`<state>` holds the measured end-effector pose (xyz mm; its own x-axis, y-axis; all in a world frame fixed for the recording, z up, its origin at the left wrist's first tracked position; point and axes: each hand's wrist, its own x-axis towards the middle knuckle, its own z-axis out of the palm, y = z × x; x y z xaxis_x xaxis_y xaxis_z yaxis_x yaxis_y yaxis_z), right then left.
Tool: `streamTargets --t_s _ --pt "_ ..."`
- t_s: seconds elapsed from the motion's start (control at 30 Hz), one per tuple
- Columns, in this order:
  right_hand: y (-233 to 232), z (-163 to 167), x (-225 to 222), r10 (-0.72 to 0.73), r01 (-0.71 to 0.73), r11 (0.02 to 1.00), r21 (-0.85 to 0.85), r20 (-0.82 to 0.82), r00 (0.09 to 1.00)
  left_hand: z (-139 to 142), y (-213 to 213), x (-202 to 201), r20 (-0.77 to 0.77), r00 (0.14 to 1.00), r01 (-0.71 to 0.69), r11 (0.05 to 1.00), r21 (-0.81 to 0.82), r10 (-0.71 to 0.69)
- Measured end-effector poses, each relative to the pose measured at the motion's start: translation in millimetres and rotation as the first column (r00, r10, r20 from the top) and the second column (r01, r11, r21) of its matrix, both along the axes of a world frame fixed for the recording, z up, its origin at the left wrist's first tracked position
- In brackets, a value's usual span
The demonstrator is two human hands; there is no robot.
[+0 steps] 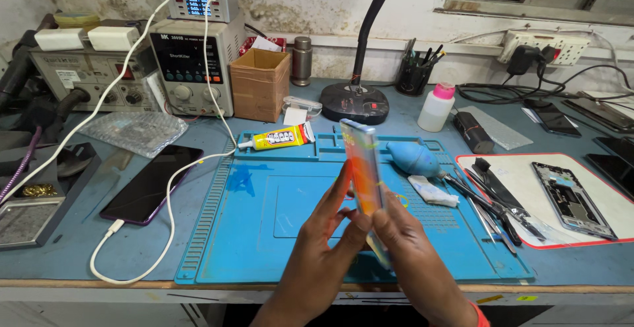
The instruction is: The person holds a white smartphone wrapped with rubber bands and turns it while pressing on its back, then sets it aside and wipes the work mat. They then pick up a purple smartphone, detach its back cover, hold the cover and body apart, and use a black marker-like tool on the exposed internal frame.
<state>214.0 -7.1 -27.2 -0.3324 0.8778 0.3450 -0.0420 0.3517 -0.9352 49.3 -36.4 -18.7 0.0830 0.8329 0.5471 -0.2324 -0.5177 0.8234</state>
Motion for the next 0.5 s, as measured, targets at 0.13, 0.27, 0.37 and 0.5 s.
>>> streamTargets --t_s 0.13,0.27,0.37,0.5 --pt "-12.5 19.1 -6.3 0.039 -0.04 0.999 0.015 0.109 0.993 2.5 2.9 -8.1 0.141 0.986 0.111 0.981 -0.158 -0.089" --pt "-20.0 33.2 -13.3 0.03 -0.03 1.0 -0.001 0.12 0.992 6.3 2.5 -11.9 0.155 0.986 0.081 0.991 -0.109 -0.064" --pt "-21.1 35.9 -15.3 0.021 -0.014 0.998 -0.067 0.117 0.993 8.2 2.2 -13.9 0.182 0.982 0.087 0.984 -0.155 -0.058" --pt "-19.1 31.7 -12.9 0.061 -0.055 0.997 -0.061 0.096 0.994 9.8 4.0 -13.0 0.171 0.985 -0.004 0.999 -0.048 0.012"
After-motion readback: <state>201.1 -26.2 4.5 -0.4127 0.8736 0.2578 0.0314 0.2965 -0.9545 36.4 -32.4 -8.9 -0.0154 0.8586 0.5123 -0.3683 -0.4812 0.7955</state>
